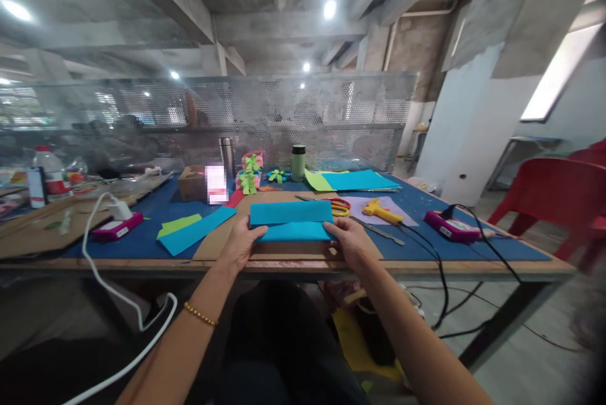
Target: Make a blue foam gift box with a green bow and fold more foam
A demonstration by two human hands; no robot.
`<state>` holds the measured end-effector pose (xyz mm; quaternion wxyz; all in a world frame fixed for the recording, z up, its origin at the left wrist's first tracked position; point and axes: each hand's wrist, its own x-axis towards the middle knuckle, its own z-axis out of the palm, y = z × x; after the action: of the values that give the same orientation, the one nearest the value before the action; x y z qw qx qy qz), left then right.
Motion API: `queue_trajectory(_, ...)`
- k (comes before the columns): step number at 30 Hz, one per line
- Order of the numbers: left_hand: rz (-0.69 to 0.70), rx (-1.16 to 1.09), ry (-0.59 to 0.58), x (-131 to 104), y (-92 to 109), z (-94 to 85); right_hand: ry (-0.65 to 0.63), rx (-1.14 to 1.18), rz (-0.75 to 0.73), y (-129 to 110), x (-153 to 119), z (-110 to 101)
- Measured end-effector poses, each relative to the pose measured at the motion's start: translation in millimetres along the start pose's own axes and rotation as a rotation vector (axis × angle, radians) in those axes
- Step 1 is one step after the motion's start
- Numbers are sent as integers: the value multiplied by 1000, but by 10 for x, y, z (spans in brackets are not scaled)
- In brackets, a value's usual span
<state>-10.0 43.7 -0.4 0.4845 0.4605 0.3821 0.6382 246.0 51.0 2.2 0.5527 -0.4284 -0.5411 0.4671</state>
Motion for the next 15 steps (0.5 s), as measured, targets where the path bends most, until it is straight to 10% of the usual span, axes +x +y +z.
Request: queue_trajectory(15, 47, 58, 24, -8, -54, 5, 21, -70, 13, -26, 14, 13)
